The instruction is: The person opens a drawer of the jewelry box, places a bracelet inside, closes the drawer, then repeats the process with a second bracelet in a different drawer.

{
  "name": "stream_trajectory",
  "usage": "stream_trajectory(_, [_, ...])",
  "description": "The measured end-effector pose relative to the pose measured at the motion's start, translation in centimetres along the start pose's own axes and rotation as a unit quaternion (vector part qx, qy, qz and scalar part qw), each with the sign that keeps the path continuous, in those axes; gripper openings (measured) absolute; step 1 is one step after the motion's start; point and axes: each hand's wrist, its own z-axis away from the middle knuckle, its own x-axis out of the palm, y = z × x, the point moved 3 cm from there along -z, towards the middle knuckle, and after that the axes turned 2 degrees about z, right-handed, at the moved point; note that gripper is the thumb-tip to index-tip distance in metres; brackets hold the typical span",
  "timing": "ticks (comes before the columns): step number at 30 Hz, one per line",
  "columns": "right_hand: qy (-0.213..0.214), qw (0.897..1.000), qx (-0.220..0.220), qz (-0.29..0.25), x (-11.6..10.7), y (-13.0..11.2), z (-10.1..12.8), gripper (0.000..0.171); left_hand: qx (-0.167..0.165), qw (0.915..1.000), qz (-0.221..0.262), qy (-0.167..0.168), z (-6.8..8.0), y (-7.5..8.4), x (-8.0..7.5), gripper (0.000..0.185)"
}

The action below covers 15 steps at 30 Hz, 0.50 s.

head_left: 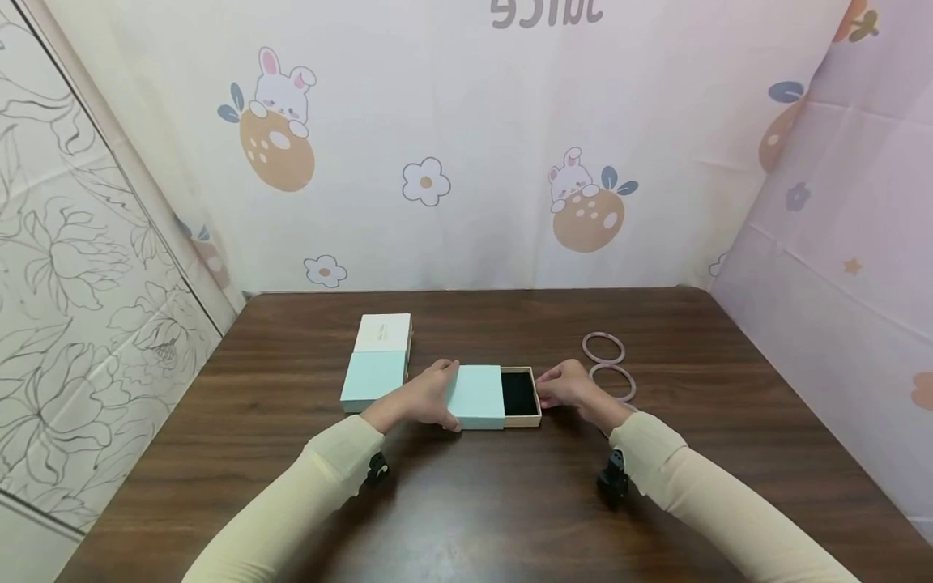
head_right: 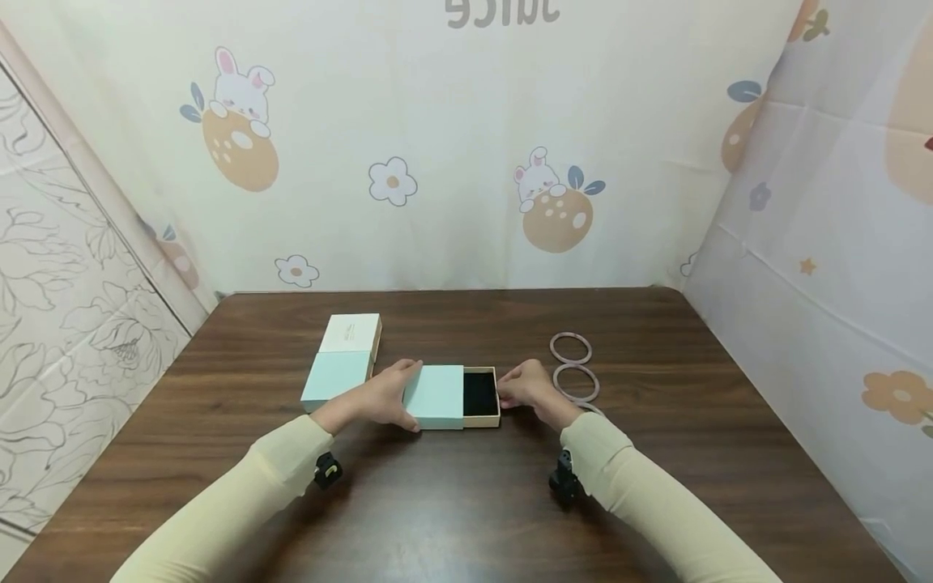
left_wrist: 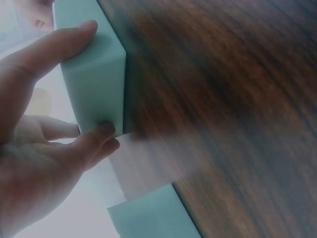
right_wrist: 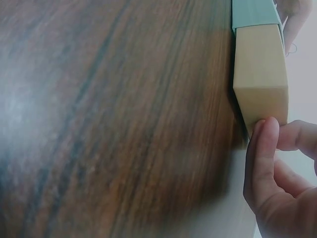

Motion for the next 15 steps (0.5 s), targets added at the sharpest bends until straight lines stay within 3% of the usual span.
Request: stream_trajectory(15, [0.009,1.0,-0.013,0.003,-1.5,0.8,0.1,0.025,0.002,1.0,-0.009,0.0,-0.3,-0.2,0.1,0.112])
